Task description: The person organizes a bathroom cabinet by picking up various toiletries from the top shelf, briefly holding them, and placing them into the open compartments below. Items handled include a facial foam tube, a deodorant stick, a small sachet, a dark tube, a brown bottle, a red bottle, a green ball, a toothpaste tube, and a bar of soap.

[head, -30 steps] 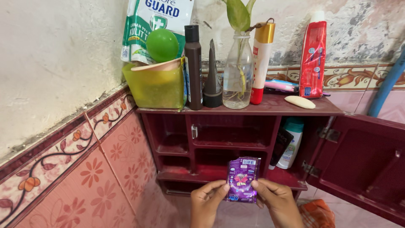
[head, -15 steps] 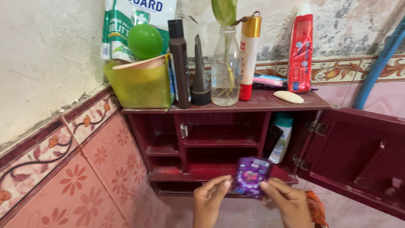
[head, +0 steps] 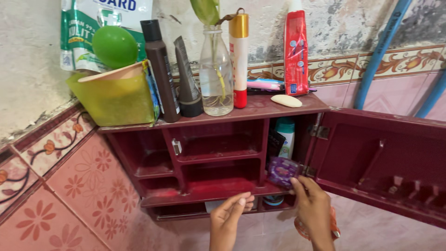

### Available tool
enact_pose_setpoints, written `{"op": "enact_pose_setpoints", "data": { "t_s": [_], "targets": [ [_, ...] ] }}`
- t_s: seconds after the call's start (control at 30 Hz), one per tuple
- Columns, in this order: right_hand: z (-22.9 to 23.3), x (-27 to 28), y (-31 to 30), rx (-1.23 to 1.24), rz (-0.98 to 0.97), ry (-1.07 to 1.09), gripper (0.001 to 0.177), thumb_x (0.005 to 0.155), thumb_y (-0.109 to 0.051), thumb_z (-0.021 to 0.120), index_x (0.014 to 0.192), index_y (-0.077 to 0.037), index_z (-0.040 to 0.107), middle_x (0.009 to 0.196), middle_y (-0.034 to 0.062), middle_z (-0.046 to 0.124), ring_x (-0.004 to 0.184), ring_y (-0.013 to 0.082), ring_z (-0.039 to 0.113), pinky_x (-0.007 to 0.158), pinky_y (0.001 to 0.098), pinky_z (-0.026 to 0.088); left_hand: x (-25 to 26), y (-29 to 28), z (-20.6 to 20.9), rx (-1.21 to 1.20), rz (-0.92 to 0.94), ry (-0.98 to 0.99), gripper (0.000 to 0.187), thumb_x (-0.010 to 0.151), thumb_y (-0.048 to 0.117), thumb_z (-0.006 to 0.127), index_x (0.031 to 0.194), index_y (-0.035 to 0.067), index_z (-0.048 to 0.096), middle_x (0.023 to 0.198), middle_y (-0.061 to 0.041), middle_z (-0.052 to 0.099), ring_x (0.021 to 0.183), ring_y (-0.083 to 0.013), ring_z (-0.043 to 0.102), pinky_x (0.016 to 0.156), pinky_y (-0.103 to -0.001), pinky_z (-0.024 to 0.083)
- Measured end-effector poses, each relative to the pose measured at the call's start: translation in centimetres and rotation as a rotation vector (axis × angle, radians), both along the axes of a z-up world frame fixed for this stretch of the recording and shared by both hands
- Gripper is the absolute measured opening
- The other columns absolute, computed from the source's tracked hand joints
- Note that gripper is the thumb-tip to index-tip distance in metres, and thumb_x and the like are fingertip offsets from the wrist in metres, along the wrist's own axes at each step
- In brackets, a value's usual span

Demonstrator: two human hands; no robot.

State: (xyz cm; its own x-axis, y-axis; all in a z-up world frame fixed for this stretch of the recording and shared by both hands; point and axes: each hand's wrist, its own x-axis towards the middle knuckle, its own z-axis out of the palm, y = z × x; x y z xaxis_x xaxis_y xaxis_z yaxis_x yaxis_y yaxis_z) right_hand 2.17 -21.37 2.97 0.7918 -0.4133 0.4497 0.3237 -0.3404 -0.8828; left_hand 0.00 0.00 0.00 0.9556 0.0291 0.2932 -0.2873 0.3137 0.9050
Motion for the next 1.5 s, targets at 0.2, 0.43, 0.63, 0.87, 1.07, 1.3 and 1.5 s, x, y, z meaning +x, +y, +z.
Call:
{"op": "enact_pose_setpoints", "data": {
  "t_s": [0.2, 0.43, 0.63, 0.87, 1.07, 1.3, 1.5],
  "targets": [
    [1.8, 0.8, 1.2, -0.112, -0.059, 0.054, 0.027, 0.095, -0.017, 0.068, 0.116, 0.0, 0.074, 0.089, 0.0114, 0.077, 0.071, 0.0151, 0.07, 0.068, 0.0301, 0.055, -0.1, 0.3, -0.1, 0.015, 0.022, 0.011, 0.033, 0.096, 0.016, 0.061, 0.12, -0.003, 0.075, 0.107, -0.018, 0.082, 0.095, -0.0205, 0.077, 0.09, -0.034, 0.061],
    [1.4, 2.0, 1.9, -0.065, -0.081, 0.038, 0.038, 0.095, -0.016, 0.066, 0.13, -0.002, 0.066, 0.096, 0.0148, 0.079, 0.079, 0.0183, 0.076, 0.069, 0.0324, 0.058, -0.4, 0.3, 0.0, 0.038, 0.017, 0.01, 0.035, 0.096, 0.019, 0.063, 0.12, -0.003, 0.075, 0.108, -0.018, 0.083, 0.097, -0.0207, 0.077, 0.091, -0.034, 0.06],
    [0.5, 3.2, 1.7, -0.086, -0.121, -0.002, 0.035, 0.096, -0.018, 0.068, 0.127, -0.001, 0.068, 0.1, 0.0164, 0.078, 0.077, 0.0202, 0.078, 0.067, 0.0316, 0.06, -0.3, 0.2, -0.3, 0.028, 0.011, 0.012, 0.035, 0.096, 0.018, 0.062, 0.121, -0.003, 0.075, 0.107, -0.02, 0.083, 0.095, -0.021, 0.077, 0.09, -0.035, 0.061],
    [2.5, 0.8, 2.4, 0.044, -0.061, 0.075, 0.032, 0.095, -0.018, 0.067, 0.124, -0.005, 0.072, 0.095, 0.0126, 0.081, 0.077, 0.0158, 0.078, 0.066, 0.0304, 0.059, -0.2, 0.4, -0.7, 0.036, 0.005, -0.003, 0.035, 0.097, 0.017, 0.06, 0.122, -0.002, 0.074, 0.108, -0.02, 0.082, 0.096, -0.0207, 0.077, 0.09, -0.034, 0.061],
    [2.0, 1.3, 2.1, 0.046, -0.07, 0.042, 0.028, 0.097, -0.019, 0.067, 0.119, -0.004, 0.075, 0.086, 0.0123, 0.08, 0.072, 0.0147, 0.077, 0.062, 0.0292, 0.057, -0.2, 0.1, -0.8, 0.04, -0.011, -0.015, 0.035, 0.097, 0.017, 0.059, 0.122, -0.003, 0.074, 0.108, -0.02, 0.082, 0.095, -0.0211, 0.077, 0.089, -0.034, 0.061],
    [2.1, 1.6, 1.5, 0.011, -0.083, 0.14, 0.032, 0.099, -0.02, 0.065, 0.126, -0.005, 0.072, 0.079, 0.0149, 0.079, 0.062, 0.0171, 0.075, 0.059, 0.0299, 0.056, -0.2, 0.4, -1.3, 0.023, -0.014, -0.026, 0.036, 0.097, 0.016, 0.058, 0.123, -0.004, 0.073, 0.109, -0.02, 0.082, 0.095, -0.0207, 0.077, 0.089, -0.034, 0.061],
    [1.8, 0.8, 1.8, 0.063, -0.085, 0.085, 0.037, 0.096, -0.016, 0.067, 0.13, -0.004, 0.069, 0.094, 0.0139, 0.08, 0.071, 0.0159, 0.078, 0.062, 0.0291, 0.058, -0.4, 0.4, -1.3, 0.018, -0.014, -0.039, 0.036, 0.098, 0.016, 0.058, 0.123, -0.005, 0.073, 0.108, -0.02, 0.082, 0.095, -0.0208, 0.077, 0.088, -0.034, 0.061]
  ]
}}
